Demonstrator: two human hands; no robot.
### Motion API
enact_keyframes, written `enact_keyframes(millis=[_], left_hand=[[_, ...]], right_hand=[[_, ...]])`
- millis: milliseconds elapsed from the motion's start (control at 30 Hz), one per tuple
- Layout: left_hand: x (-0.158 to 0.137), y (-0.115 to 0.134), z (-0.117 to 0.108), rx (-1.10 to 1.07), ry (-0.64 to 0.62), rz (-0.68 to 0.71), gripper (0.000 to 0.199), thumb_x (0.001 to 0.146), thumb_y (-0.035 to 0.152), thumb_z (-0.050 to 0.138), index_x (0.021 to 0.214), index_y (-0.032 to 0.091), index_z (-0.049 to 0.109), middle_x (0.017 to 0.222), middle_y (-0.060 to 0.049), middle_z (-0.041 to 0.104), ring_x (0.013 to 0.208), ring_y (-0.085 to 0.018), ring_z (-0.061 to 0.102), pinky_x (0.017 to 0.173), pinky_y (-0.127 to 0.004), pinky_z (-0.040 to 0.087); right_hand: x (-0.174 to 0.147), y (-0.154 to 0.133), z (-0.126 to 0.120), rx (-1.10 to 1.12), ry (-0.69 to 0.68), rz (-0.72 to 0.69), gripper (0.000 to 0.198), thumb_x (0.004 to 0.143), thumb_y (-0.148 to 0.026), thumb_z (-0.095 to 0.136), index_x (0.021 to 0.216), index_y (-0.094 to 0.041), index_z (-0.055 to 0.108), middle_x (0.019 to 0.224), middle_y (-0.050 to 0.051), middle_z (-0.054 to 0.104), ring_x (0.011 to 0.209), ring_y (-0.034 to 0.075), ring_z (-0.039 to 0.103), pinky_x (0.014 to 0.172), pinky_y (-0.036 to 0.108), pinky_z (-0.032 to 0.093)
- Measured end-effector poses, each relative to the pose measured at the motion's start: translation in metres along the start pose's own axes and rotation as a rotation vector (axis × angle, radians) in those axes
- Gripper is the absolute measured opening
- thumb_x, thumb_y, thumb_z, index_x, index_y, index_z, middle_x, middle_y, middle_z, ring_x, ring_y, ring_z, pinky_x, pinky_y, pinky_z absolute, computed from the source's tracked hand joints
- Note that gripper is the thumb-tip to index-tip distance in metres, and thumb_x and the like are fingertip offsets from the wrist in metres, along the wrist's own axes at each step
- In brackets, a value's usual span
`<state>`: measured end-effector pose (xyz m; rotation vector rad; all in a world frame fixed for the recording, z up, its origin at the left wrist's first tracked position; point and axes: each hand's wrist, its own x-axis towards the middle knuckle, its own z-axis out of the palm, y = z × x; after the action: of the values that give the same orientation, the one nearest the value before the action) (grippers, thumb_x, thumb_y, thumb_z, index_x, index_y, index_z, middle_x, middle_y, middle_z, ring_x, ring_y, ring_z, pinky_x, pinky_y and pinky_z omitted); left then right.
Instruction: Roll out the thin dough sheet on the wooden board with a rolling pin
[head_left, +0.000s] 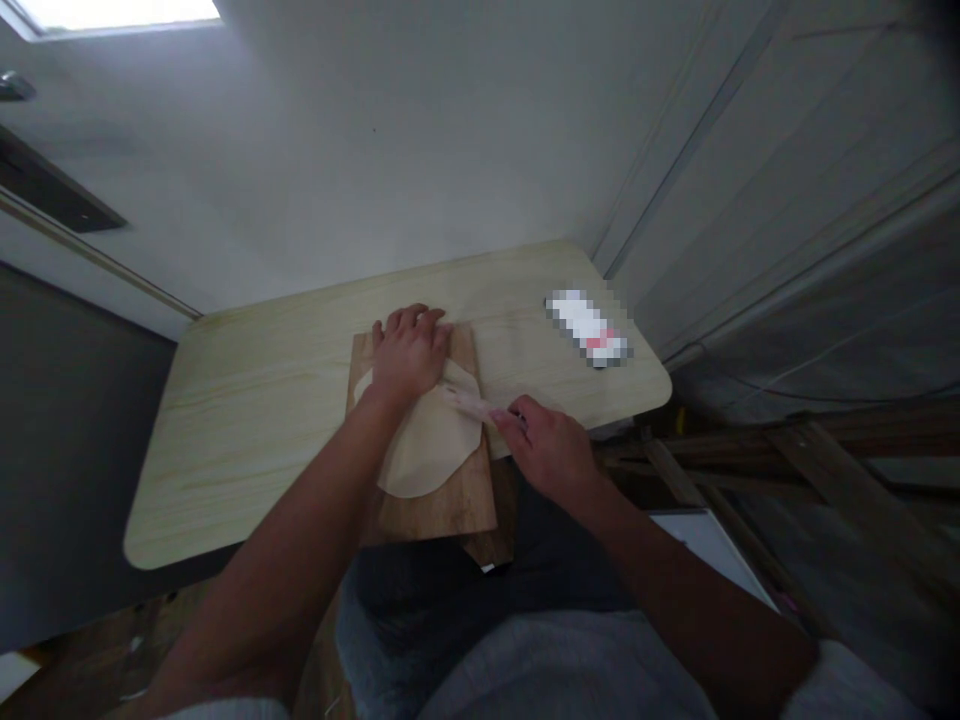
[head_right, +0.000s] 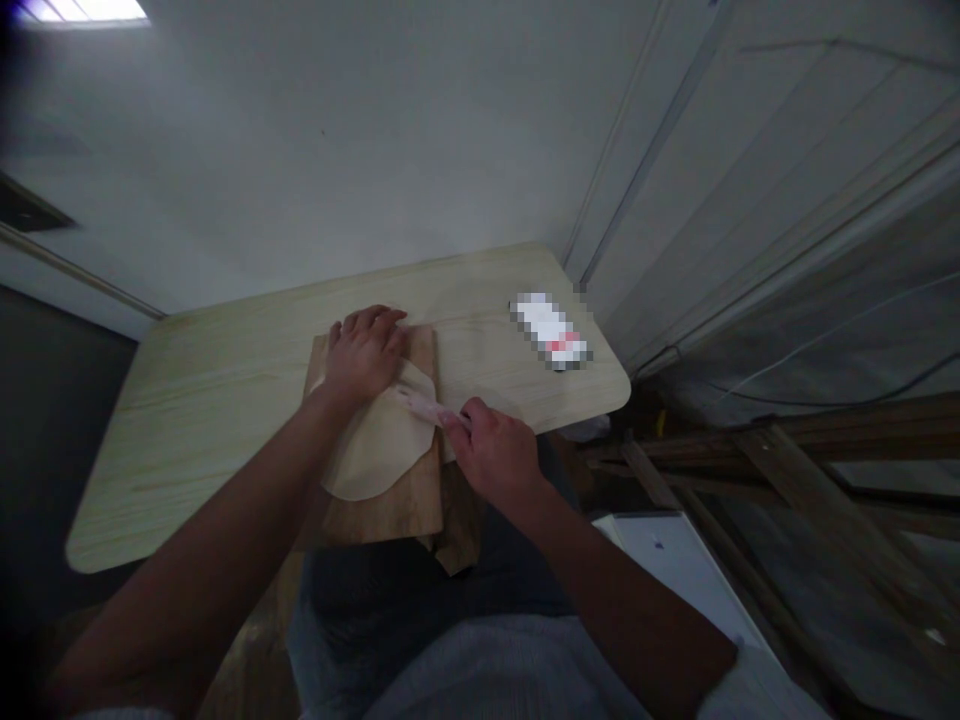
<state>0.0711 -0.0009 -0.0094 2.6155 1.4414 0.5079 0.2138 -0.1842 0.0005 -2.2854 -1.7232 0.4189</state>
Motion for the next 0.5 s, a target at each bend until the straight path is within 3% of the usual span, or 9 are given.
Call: enact_keyframes(millis=[233, 500], left_hand=[[-0.013, -0.002, -0.007, 0.007, -0.049, 0.010, 0.047, 0.102, 0.047, 0.029, 0.131, 0.030, 0.061, 0.143, -0.010, 0.056, 0.134, -0.035, 0.044, 0.112, -0.064, 0.026], [0.016, 0.010, 0.004, 0.025, -0.036, 0.024, 0.044, 0.101, 0.043, 0.033, 0.130, 0.024, 0.061, 0.142, -0.013, 0.056, 0.132, -0.036, 0.046, 0.111, -0.065, 0.026]], right_hand=[[-0.013, 0.001, 0.005, 0.067, 0.010, -0.065, 0.038, 0.102, -0.052, 0.042, 0.102, -0.021, 0.064, 0.086, 0.007, 0.073, 0.073, 0.022, 0.066, 0.062, 0.030, 0.033], [0.001, 0.015, 0.007, 0.174, 0.069, 0.003, 0.040, 0.102, -0.053, 0.042, 0.099, -0.021, 0.067, 0.082, 0.006, 0.073, 0.074, 0.021, 0.067, 0.063, 0.029, 0.035]])
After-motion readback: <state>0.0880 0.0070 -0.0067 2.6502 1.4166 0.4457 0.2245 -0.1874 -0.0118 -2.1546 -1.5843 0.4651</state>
